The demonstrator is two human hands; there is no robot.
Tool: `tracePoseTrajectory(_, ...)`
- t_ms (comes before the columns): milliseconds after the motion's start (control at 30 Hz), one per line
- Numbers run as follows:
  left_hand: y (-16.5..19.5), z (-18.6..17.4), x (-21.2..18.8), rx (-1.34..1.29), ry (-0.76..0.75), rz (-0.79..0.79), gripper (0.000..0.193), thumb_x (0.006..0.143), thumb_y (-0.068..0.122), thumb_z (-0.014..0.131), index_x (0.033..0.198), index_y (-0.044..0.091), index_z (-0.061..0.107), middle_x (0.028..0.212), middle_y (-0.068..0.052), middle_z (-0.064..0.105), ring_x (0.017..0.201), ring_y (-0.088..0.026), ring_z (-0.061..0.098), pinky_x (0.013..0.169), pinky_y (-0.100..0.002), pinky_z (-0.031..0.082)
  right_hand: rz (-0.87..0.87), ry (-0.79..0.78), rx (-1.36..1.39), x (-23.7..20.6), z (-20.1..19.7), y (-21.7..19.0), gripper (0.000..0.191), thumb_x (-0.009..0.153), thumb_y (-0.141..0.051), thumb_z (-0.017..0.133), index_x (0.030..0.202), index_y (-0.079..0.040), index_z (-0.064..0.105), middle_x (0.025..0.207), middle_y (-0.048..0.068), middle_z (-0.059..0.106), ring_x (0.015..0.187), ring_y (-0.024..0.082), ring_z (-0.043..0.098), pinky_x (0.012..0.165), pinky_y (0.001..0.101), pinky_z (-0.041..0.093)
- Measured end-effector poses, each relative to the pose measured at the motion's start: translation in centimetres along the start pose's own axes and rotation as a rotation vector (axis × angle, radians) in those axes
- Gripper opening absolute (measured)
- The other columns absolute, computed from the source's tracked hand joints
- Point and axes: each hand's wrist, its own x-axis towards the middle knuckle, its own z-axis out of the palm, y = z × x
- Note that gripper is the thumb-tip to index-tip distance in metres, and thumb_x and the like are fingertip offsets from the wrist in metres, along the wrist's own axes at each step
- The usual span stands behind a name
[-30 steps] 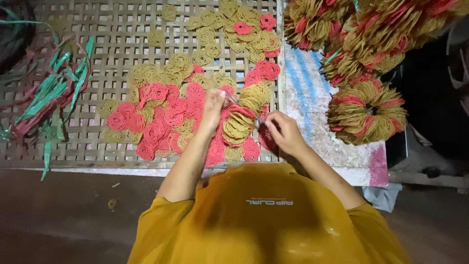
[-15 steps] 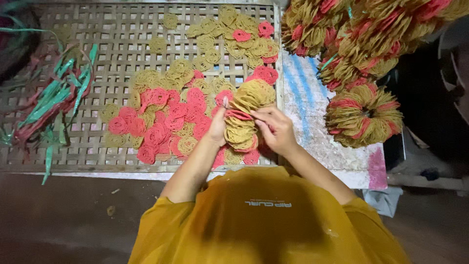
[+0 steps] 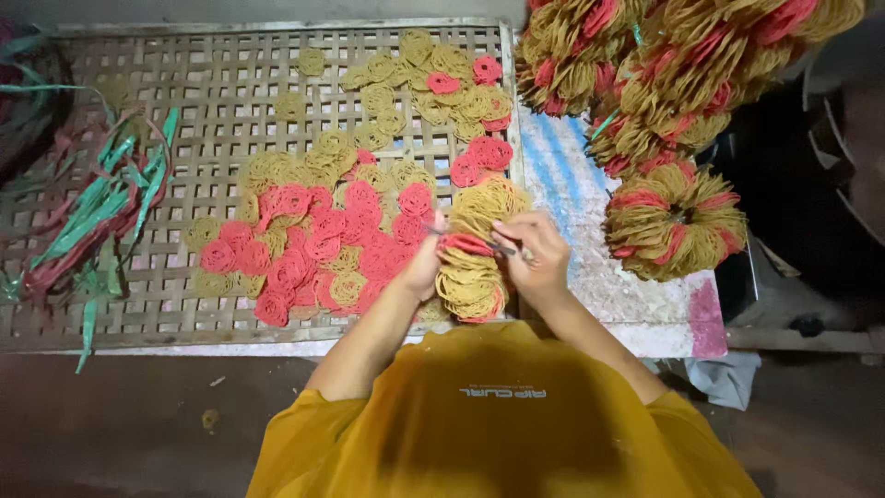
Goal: The person repeatedly picks up small circular woven items from a plastic tray and ties them together using thin strips of material. They form a larger bundle and place it on the table. The person then gathers more circular items and continues tying them into a bundle.
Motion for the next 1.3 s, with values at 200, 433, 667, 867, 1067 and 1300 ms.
tracePoseTrajectory(200,2.4,1.1,-0.4,-0.355,-0.255,0.07,0.077,0.102,0.068,0.036,0.148,0.007,0.051,0.126,-0.02,0.068,0.102,-0.037,0.072,0.088,-0.049,0.057,0.033,-0.035,-0.03,1.1,-2.9,0.5,0.033,0.096,-0.001,0.068,0.127,-0.011,0.064,0.117,0.015,0.071,0.11,0.029,0.069,0.094,0.0388,0.055)
tracePoseTrajectory(433,4.9,3.2,-1.5,-0.383,-0.289,0.149,0.082,0.101,0.07,0.034,0.148,0.004,0.048,0.115,-0.027,0.068,0.1,-0.038,0.069,0.091,-0.047,0.057,0.806,-0.239,1.024,0.8,-1.7,1.5,0.096,0.087,-0.009,0.078,0.161,-0.01,0.018,0.136,0.023,0.054,0.123,0.034,0.059,0.11,0.0531,0.048)
tracePoseTrajectory(667,6.2,3.3,-1.2,-0.277,-0.18,0.145,0.078,0.103,0.067,0.034,0.146,0.004,0.049,0.116,-0.025,0.069,0.102,-0.037,0.07,0.094,-0.047,0.056,0.572,-0.243,0.499,2.3,-4.2,2.6,0.087,0.088,-0.015,0.081,0.16,-0.005,0.032,0.153,0.018,0.051,0.141,0.028,0.051,0.121,0.042,0.039)
tracePoseTrajectory(867,5.1,4.8,-0.4,-0.301,-0.279,0.106,0.073,0.109,0.064,0.034,0.145,0.003,0.052,0.115,-0.022,0.07,0.104,-0.032,0.07,0.094,-0.044,0.056,-0.011,-0.108,-0.218,3.6,-4.4,0.8,0.091,0.075,-0.024,0.094,0.15,-0.007,0.045,0.146,0.02,0.052,0.136,0.039,0.053,0.117,0.0443,0.044)
tracePoseTrajectory(1067,5.2,5.5,-0.7,-0.27,-0.252,0.059,0.072,0.108,0.062,0.036,0.144,0.003,0.052,0.113,-0.021,0.07,0.102,-0.03,0.069,0.092,-0.044,0.057,-0.034,-0.076,-0.242,3.9,-3.3,1.9,0.06,0.084,-0.016,0.091,0.136,-0.006,0.063,0.13,0.017,0.066,0.12,0.032,0.066,0.103,0.0393,0.054)
tracePoseTrajectory(1300,5.1,4.6,-0.9,-0.316,-0.26,0.068,0.067,0.111,0.059,0.037,0.146,0.004,0.051,0.118,-0.02,0.069,0.101,-0.03,0.07,0.092,-0.045,0.057,0.086,-0.133,-0.077,3.6,-3.1,4.3,0.029,0.098,-0.012,0.077,0.126,-0.01,0.074,0.129,0.014,0.074,0.121,0.026,0.072,0.106,0.038,0.057)
